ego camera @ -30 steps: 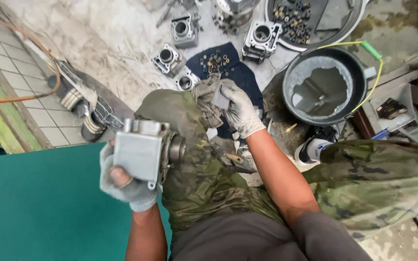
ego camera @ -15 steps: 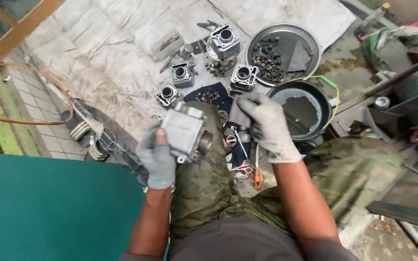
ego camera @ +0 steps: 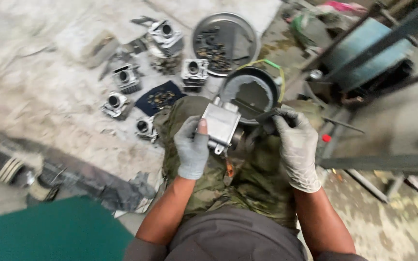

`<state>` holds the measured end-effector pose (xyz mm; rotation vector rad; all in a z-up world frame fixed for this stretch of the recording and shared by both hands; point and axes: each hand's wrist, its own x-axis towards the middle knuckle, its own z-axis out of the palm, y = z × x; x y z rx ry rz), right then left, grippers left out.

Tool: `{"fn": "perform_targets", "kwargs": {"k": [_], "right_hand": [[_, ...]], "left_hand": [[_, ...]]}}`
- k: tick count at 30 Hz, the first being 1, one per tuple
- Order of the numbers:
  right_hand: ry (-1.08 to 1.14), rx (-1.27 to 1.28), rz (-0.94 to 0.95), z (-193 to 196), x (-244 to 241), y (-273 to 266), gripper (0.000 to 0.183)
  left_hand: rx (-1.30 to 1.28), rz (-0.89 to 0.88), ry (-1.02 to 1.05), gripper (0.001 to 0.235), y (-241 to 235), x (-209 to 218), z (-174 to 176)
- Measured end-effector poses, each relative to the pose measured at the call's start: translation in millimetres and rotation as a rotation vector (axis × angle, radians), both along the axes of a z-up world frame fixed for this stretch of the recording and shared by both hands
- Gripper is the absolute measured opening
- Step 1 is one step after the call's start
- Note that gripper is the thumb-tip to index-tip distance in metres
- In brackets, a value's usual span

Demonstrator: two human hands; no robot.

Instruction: Manual sanding and cleaning of a small metal engine component using sandpaper and a cloth.

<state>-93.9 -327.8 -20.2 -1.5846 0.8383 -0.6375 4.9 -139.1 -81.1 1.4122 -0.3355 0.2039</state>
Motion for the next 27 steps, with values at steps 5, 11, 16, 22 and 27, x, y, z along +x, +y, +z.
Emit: {"fn": "perform_targets", "kwargs": {"k": [5, 11, 16, 22, 27], "right_hand": [[-0.05, -0.161, 0.055, 21.9, -9.3, 6.4, 0.02], [-0.021, -0.55, 0.151, -23.4, -10.5, -6.4, 0.022], [0.041, -0.646, 0.344, -52.2, 5.9, -3.7, 0.019], [0.075, -0.387, 0.463, -125.7, -18.0, 7.6, 0.04], [0.633, -0.919, 0.75, -60.2, 5.0, 7.1, 0.07]], "left_hand": [[0.012, -0.075, 0.086, 0.028, -53.6, -10.9, -19.7], [0.094, -0.091, 0.161, 0.027, -75.7, -15.0, -50.2], [0.173, -0.097, 0.216, 0.027, -57.2, -10.8, -84.2], [0.249, -0.367, 0.26, 0.054, -41.1, -10.5, -79.9], [0.596, -0.401, -0.136, 0.027, -52.0, -8.7, -82.6]]}}
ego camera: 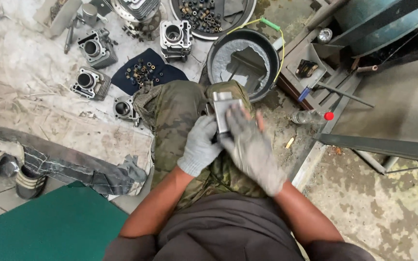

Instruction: Manual sanding and cleaning of a small metal engine component using sandpaper and a cloth.

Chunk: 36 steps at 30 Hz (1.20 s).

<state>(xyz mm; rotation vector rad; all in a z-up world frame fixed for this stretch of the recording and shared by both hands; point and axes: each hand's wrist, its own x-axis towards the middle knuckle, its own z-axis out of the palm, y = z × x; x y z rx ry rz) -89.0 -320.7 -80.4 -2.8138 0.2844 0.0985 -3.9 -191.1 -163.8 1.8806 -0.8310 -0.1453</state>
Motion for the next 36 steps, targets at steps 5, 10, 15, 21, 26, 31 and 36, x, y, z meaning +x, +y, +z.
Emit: {"fn": "perform_targets", "kwargs": {"k": [5, 10, 15, 21, 26, 31, 36], "right_hand": [[-0.013, -0.014, -0.024, -7.7, 5.2, -2.9, 0.072], [0.091, -0.055, -0.051, -6.1, -3.5, 15.0, 0.077], [-0.056, -0.029, -0.011, -21.7, 24.7, 4.2, 0.062], [-0.33, -0.139, 0.004, -41.1, -20.2, 18.6, 0.063], [-0.454, -0.014, -0.032, -41.0, -23.7, 18.9, 0.052], [-0.409, -0.17, -0.023, -41.3, -34.9, 19.5, 0.052], [-0.184, -0.149, -0.006, -36.6, -43.7, 21.4, 0.058]], "left_hand": [[-0.06, -0.032, 0.109, 0.028, -6.4, 0.6, 14.7], [-0.021, -0.03, 0.292, 0.035, -9.1, 5.0, 24.0], [0.085, 0.059, 0.392, 0.048, -1.7, -0.2, 5.9], [0.297, 0.352, 0.006, 0.069, 22.8, 3.1, 41.6], [0.321, 0.4, 0.238, 0.084, 18.9, 2.5, 56.1], [0.2, 0.353, 0.368, 0.093, 18.5, 8.0, 58.9], [0.023, 0.259, 0.557, 0.109, 16.9, 13.9, 59.6]]}}
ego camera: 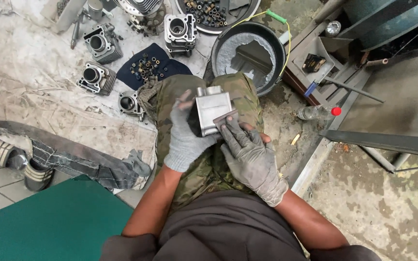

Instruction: Manual sanding and cleaning of a small metal engine component using sandpaper and a cloth.

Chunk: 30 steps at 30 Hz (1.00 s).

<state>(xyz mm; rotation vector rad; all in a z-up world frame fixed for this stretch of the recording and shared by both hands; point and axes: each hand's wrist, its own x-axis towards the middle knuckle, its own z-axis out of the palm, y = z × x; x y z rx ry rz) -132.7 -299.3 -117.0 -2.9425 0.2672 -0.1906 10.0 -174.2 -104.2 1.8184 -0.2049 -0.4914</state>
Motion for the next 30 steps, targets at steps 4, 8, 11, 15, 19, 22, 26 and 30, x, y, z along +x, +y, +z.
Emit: {"fn": "perform_targets", "kwargs": {"k": [4, 8, 11, 15, 19, 22, 26, 30], "right_hand": [[0.086, -0.017, -0.016, 18.3, 4.3, 0.0, 0.059], [0.142, -0.047, -0.007, 43.3, 29.3, -4.2, 0.067], [0.226, 0.039, -0.021, 42.2, 60.1, -14.5, 0.066], [0.16, -0.015, 0.032, 27.7, 72.5, -16.8, 0.057], [0.091, 0.198, 0.018, 14.4, 52.8, -27.5, 0.047], [-0.014, 0.525, -0.014, 28.4, 49.1, -29.8, 0.037], [-0.199, 0.878, -0.277, 54.4, 58.3, -29.7, 0.036], [-0.244, 1.425, -0.207, 26.4, 48.3, -42.2, 0.005]], "left_hand": [[-0.109, -0.01, 0.08, 0.117, 0.3, 2.0, -4.5], [0.051, -0.117, -0.257, 0.09, -3.7, -3.3, -24.6], [0.119, -0.101, -0.412, 0.081, -6.8, -5.3, -33.4], [0.211, -0.072, -0.583, 0.103, -5.3, -2.7, -33.4], [0.119, -0.126, -0.467, 0.114, -2.0, 1.0, -29.8], [0.057, -0.136, -0.454, 0.129, 2.1, 5.2, -31.6], [0.072, -0.285, -0.541, 0.122, 4.9, 8.7, -27.6], [-0.041, -0.275, -0.546, 0.105, 4.8, 7.1, -33.2]]}}
